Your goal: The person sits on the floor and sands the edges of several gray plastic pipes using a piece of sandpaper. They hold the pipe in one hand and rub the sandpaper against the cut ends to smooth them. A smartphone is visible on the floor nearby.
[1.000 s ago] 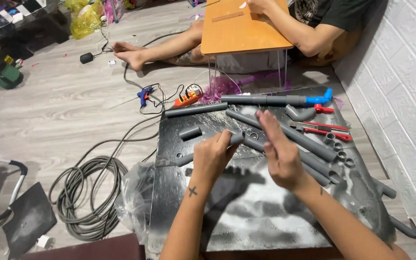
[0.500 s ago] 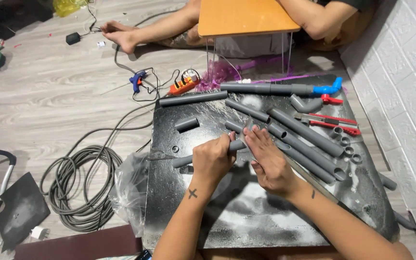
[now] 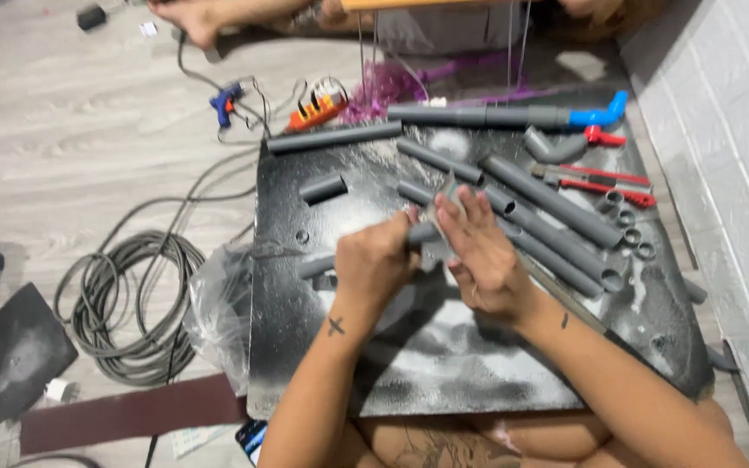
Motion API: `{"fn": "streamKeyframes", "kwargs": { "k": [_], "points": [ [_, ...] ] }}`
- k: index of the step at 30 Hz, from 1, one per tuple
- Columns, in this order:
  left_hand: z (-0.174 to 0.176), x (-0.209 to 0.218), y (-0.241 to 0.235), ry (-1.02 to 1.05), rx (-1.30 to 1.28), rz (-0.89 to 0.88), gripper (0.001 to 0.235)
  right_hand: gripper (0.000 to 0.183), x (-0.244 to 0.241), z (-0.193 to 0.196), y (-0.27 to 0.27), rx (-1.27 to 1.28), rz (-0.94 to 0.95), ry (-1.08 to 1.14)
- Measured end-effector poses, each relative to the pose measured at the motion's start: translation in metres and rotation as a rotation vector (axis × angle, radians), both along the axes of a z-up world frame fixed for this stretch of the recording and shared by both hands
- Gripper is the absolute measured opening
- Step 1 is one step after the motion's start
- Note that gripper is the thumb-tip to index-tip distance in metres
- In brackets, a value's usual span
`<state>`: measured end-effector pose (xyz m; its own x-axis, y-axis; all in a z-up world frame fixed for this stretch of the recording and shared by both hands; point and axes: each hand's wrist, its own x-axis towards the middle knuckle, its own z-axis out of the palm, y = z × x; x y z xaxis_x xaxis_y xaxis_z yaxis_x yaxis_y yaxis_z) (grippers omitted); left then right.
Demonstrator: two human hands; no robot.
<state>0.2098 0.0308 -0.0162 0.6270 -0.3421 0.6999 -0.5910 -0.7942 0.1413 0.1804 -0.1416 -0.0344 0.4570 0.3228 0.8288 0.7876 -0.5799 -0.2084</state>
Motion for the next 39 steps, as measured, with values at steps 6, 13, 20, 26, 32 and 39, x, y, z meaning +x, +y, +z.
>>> {"fn": "streamKeyframes", "kwargs": {
  "k": [6,13,20,26,32,39],
  "points": [
    [-0.011,0.003,0.001,-0.001,0.049,-0.008,0.022,0.058,0.003,-0.014,-0.001,0.039,0.057,0.008],
    [-0.027,0.007,0.012,0.026,0.024,-0.037,0.012,0.062,0.004,-0.032,0.001,0.046,0.09,0.034],
    [-0.015,0.003,0.008,-0.029,0.065,0.024,0.02,0.062,-0.002,-0.015,0.001,0.018,0.065,0.042],
    [-0.009,0.005,0.01,-0.085,0.045,-0.007,0.023,0.064,-0.001,-0.03,-0.005,0.03,0.071,0.1],
    [-0.016,0.002,0.009,-0.165,-0.012,-0.215,0.022,0.063,-0.001,-0.007,-0.012,0.348,0.058,0.239],
    [0.005,-0.003,-0.002,-0.341,-0.414,-0.726,0.041,0.064,-0.006,0.011,-0.004,0.407,0.03,0.281]
  ]
}}
